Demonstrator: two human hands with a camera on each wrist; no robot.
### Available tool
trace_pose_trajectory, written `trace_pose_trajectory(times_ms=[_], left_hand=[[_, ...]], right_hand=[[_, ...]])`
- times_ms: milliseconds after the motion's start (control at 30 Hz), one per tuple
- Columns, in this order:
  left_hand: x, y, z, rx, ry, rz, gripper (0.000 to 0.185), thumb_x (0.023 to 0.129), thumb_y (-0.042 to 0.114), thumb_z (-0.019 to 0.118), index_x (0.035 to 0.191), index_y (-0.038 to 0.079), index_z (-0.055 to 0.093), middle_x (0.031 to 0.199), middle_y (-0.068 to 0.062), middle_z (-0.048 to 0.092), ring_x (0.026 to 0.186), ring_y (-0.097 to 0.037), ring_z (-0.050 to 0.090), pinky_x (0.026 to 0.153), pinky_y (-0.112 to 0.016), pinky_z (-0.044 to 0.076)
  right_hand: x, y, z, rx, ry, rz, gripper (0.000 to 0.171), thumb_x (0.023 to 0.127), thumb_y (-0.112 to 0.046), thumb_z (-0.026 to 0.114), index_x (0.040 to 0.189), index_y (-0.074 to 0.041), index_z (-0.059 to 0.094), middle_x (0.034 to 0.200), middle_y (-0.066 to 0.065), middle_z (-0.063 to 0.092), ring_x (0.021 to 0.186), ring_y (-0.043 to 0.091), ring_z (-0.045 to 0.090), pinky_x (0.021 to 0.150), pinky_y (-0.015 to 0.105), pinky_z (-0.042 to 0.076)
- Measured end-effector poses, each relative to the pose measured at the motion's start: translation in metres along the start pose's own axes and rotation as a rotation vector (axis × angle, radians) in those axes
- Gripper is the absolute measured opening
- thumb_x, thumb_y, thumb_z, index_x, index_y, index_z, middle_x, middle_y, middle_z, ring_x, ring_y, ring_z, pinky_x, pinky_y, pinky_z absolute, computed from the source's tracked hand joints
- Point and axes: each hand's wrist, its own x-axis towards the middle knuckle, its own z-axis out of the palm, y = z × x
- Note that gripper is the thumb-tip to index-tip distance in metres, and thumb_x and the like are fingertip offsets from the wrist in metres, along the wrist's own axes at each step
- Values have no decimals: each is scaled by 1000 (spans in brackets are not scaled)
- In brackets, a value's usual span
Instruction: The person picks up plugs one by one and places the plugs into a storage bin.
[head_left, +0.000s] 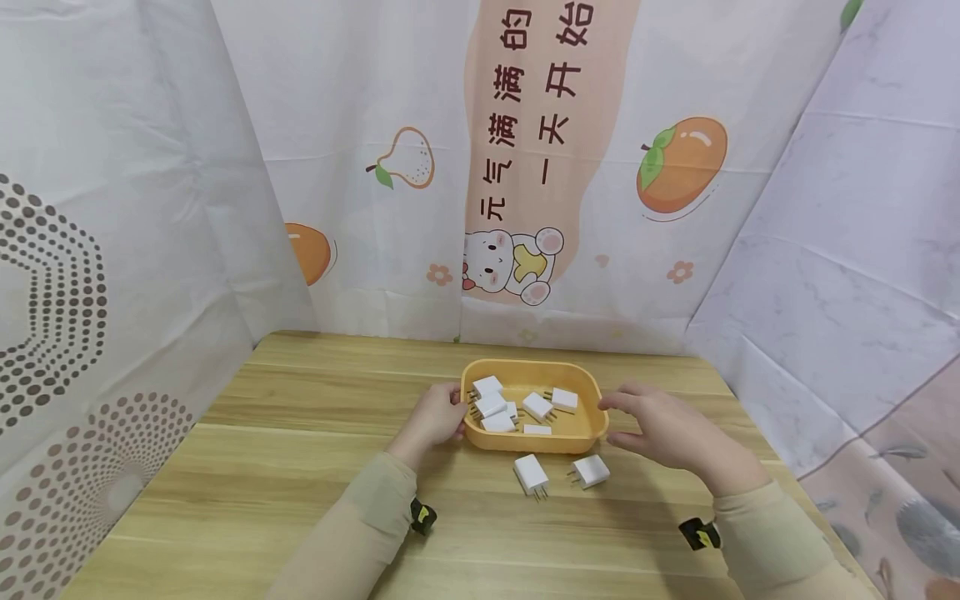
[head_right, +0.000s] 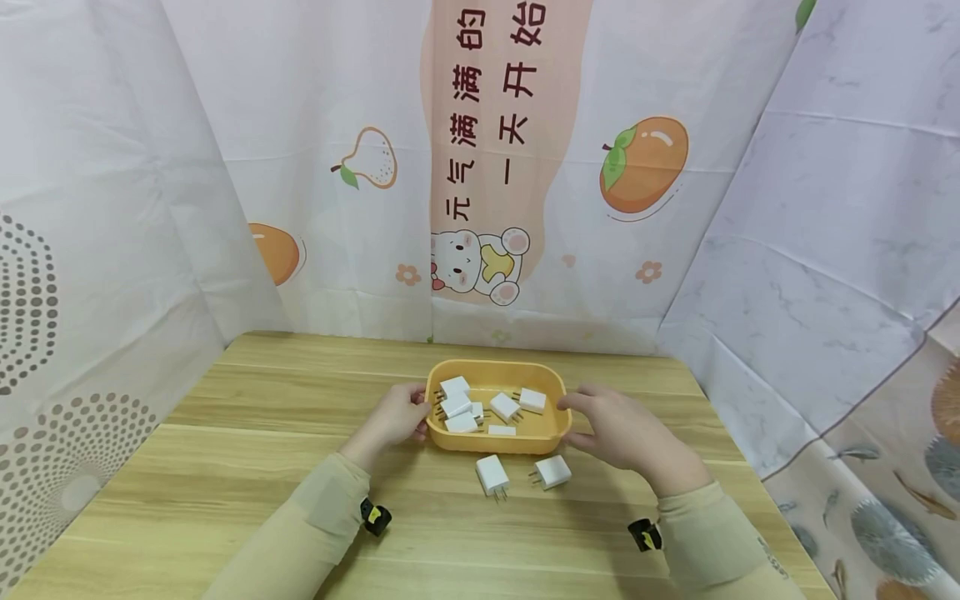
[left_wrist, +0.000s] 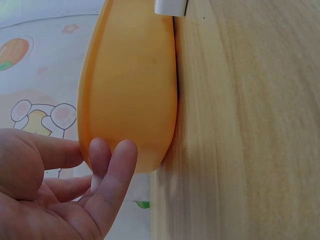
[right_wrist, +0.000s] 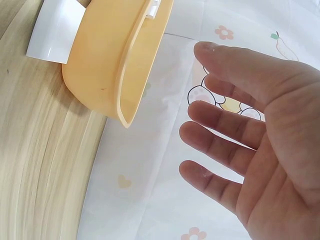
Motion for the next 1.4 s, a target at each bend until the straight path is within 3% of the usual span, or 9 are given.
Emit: trace_pose_trajectory(times_ms=[733,1100,1267,1400], left_hand=[[-2,0,-2,9,4,-6,30,100,2,54,128,-5,60,81,-9,58,62,-17,62,58,-37,60],[-1,0,-2,9,9,8,23,99,3,54,119,-5,61,80,-9,57,63,-21,63,59,-38,60],[-1,-1,-3,14,8,1,25,99,3,54,122,-5,61,81,-10,58,65,-23,65,60,-39,60],[-1,0,-2,17,1,-3,25,100,4,54,122,-5,60,82,-10,57,67,-23,65,60,-38,60]], right_hand=[[-14,0,19,38,-65,-39,36,85,-24,84,117,-14,72,111,-3,69,98,19,68,81,42,57],[-15,-2,35,104,-186,-48,42,85,-14,82,125,-16,71,124,3,70,112,26,66,94,51,53],[-15,-5,45,104,-257,12,46,85,-19,82,128,-12,69,126,7,68,112,30,66,94,53,53],[-14,-8,52,91,-273,-2,44,84,-21,83,124,-8,70,120,7,68,101,28,68,88,51,56]])
